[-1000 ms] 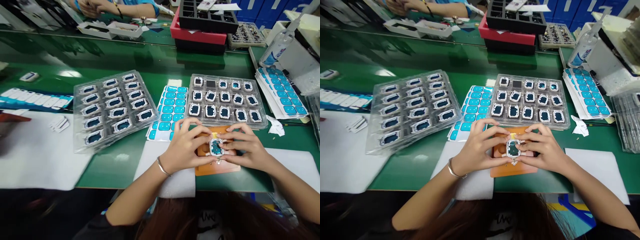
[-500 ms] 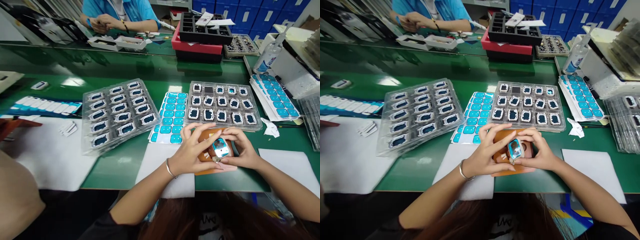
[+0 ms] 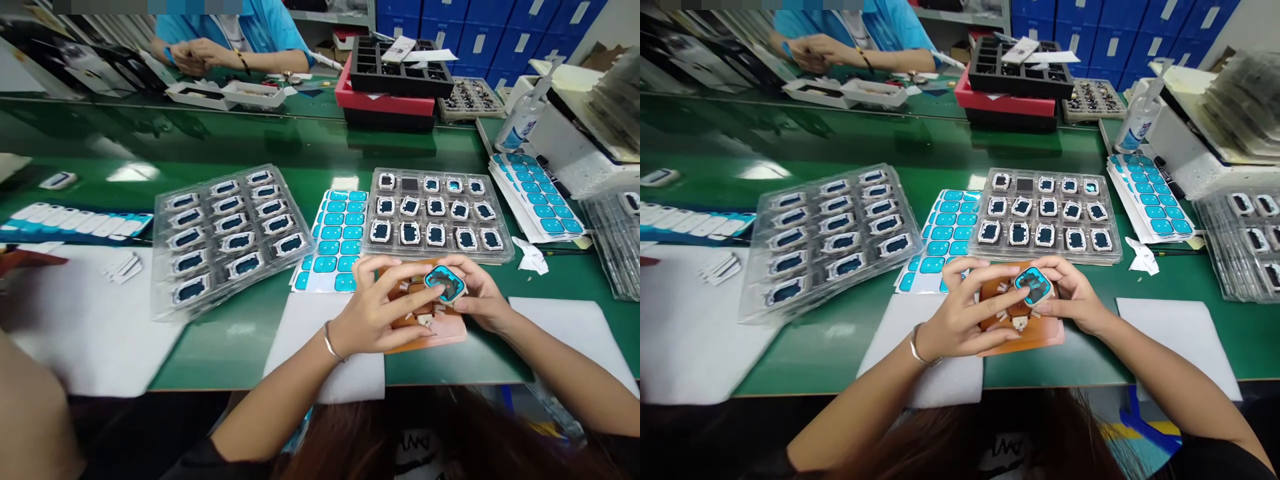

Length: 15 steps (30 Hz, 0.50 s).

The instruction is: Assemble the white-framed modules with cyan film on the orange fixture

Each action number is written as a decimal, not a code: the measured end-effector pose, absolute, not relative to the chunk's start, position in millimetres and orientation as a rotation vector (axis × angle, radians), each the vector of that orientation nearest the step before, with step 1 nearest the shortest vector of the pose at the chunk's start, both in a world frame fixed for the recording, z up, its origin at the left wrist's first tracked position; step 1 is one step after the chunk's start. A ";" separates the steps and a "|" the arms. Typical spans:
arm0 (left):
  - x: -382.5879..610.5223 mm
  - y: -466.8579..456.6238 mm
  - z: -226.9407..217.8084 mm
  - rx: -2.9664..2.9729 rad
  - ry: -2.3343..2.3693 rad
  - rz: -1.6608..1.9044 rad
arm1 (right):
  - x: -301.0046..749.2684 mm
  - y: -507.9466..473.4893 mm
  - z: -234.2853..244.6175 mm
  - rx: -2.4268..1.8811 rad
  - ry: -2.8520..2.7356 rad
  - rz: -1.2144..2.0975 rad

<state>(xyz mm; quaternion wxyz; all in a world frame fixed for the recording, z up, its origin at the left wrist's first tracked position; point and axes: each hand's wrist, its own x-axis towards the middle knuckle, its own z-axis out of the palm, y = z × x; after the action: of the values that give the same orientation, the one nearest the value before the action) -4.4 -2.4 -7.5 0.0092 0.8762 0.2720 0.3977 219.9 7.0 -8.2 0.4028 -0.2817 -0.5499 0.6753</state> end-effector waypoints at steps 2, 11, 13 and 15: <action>-6.2 1.8 -7.9 2.692 0.907 1.288 | 221.6 7.7 -9.4 -0.753 -1.380 1.703; -41.8 28.7 -10.9 2.011 2.370 0.570 | 229.7 11.1 -11.8 -0.723 -1.469 1.682; -47.6 27.8 -4.2 1.949 2.367 0.448 | 230.7 11.3 -12.4 -0.699 -1.471 1.698; -51.9 26.6 0.6 1.897 2.356 0.351 | 231.4 11.5 -12.9 -0.699 -1.496 1.694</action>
<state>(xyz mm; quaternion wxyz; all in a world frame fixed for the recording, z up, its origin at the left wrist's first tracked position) -51.9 26.6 0.6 0.0484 0.6223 0.7728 0.1151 231.4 11.5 -12.9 0.3783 -0.2735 -0.5853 0.6630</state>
